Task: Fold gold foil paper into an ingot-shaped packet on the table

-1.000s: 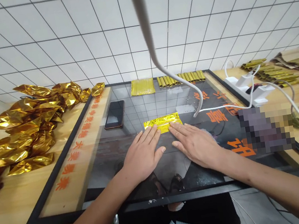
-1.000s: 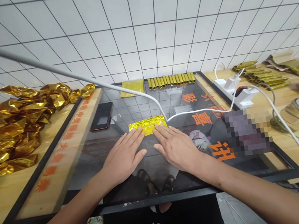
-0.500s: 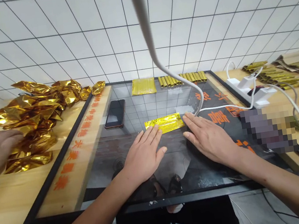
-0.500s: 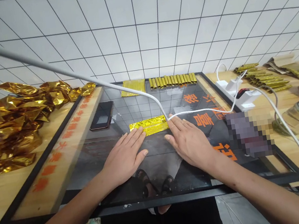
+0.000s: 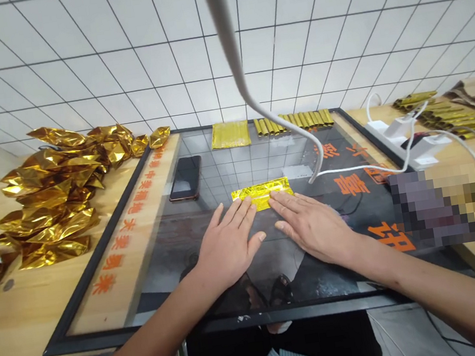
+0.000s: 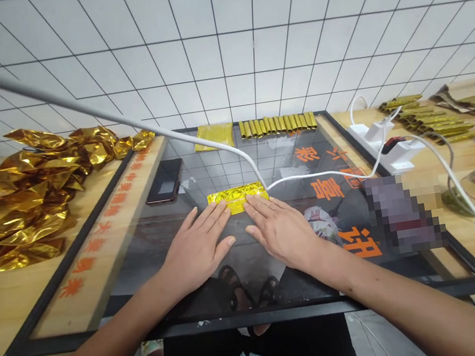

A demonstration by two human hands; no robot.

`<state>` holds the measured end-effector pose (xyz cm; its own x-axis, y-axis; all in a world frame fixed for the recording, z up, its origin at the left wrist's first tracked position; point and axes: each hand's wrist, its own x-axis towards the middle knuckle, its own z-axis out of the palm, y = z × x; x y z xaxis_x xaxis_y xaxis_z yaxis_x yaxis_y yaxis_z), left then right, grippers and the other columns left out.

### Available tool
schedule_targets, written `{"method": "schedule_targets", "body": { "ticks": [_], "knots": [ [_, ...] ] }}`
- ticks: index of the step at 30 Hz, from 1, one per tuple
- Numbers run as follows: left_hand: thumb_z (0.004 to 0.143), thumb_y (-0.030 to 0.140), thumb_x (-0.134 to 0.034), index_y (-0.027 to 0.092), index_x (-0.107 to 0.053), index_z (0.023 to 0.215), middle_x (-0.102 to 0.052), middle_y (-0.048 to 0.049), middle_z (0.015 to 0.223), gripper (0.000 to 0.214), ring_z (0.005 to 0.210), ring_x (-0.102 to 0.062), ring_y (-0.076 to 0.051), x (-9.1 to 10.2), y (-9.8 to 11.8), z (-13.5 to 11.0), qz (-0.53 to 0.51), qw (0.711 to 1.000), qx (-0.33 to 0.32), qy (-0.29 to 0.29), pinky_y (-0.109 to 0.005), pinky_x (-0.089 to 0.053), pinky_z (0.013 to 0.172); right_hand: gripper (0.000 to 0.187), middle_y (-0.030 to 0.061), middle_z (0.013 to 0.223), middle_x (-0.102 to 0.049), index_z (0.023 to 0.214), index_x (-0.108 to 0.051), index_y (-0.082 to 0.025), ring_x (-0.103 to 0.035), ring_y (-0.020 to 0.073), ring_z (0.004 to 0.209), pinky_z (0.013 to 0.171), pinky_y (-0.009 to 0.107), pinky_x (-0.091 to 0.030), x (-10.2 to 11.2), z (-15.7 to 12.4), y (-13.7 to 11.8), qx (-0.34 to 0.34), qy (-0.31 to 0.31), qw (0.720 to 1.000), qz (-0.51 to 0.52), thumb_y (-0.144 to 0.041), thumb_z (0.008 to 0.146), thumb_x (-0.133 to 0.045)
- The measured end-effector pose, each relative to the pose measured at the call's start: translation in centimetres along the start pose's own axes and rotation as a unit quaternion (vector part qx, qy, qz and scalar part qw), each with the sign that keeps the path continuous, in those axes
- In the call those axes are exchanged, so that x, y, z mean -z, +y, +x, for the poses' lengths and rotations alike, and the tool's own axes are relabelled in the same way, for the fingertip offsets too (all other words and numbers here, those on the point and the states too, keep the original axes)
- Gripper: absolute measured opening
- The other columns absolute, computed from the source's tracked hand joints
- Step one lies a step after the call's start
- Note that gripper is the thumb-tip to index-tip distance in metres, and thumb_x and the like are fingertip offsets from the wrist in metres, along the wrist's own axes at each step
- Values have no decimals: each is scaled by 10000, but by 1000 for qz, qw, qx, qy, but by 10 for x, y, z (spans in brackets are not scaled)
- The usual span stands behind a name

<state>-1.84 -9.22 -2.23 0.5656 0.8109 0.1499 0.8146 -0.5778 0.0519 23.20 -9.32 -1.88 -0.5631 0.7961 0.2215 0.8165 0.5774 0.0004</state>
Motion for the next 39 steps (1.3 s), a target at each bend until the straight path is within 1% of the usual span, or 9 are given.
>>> {"method": "schedule_targets", "body": {
  "ticks": [4,11,14,16,18,20,27,32,39],
  "knots": [
    [1154,515,-349,185,-513,1639,-449,-102,1734,609,1643,-385,-301,5,0,-11,20,1000,20,0,-614,-218,1372,537,176,1675,-504,1606,-554,-100,-494,281,1564,1300,511,-408,-1,-1,-1,3,1,1000,10,-355,1156,-411],
    [1144,528,-379,206,-555,1602,-452,-97,1730,586,1615,-429,-333,16,-6,-35,63,996,63,6,-659,-248,1349,554,166,1683,-497,1618,-529,-85,-475,281,1577,1315,523,-378,-4,1,-2,0,-8,1000,8,-359,1160,-384],
    [1141,514,-384,181,-581,1572,-438,-124,1736,579,1619,-423,-340,24,4,-33,73,994,71,28,-648,-261,1349,549,159,1681,-502,1618,-539,-110,-479,278,1575,1313,518,-380,-5,1,-2,0,-3,1000,12,-369,1158,-384],
    [1148,509,-358,139,-565,1579,-418,-136,1749,605,1643,-385,-318,27,16,-26,66,996,36,38,-583,-274,1362,552,159,1683,-499,1615,-539,-99,-475,278,1577,1315,515,-374,-6,1,-2,2,1,1000,9,-363,1159,-374],
    [1152,530,-345,126,-539,1598,-427,-142,1747,633,1641,-391,-291,25,28,-16,44,998,-26,22,-515,-305,1361,554,162,1678,-505,1607,-546,-88,-480,280,1574,1317,517,-368,-6,1,-1,4,3,1000,6,-354,1159,-358],
    [1148,556,-356,118,-525,1606,-426,-147,1748,656,1627,-416,-288,19,36,-7,26,998,-53,2,-479,-326,1353,555,167,1671,-512,1598,-557,-87,-497,281,1563,1309,524,-380,-5,0,-1,3,5,1000,6,-347,1158,-343],
    [1160,513,-336,88,-518,1604,-502,-171,1697,642,1589,-472,-313,-1,29,-2,12,998,-53,-10,-498,-385,1320,564,164,1686,-496,1600,-551,-79,-494,278,1565,1313,520,-366,-3,2,-4,-2,-6,1000,6,-361,1164,-330],
    [1150,495,-393,95,-539,1589,-498,-166,1701,611,1591,-467,-314,-4,28,-3,-2,999,-50,3,-496,-385,1325,570,171,1693,-476,1603,-546,-75,-494,289,1565,1306,529,-370,0,1,-3,-12,-14,1000,-10,-365,1167,-321],
    [1144,473,-412,98,-568,1570,-509,-153,1696,589,1568,-494,-329,-2,31,-3,1,999,-45,13,-520,-436,1291,560,226,1602,-575,1557,-591,-38,-609,354,1457,1246,581,-417,10,-3,-1,-74,-22,995,-64,-343,1154,-350]
  ]
}}
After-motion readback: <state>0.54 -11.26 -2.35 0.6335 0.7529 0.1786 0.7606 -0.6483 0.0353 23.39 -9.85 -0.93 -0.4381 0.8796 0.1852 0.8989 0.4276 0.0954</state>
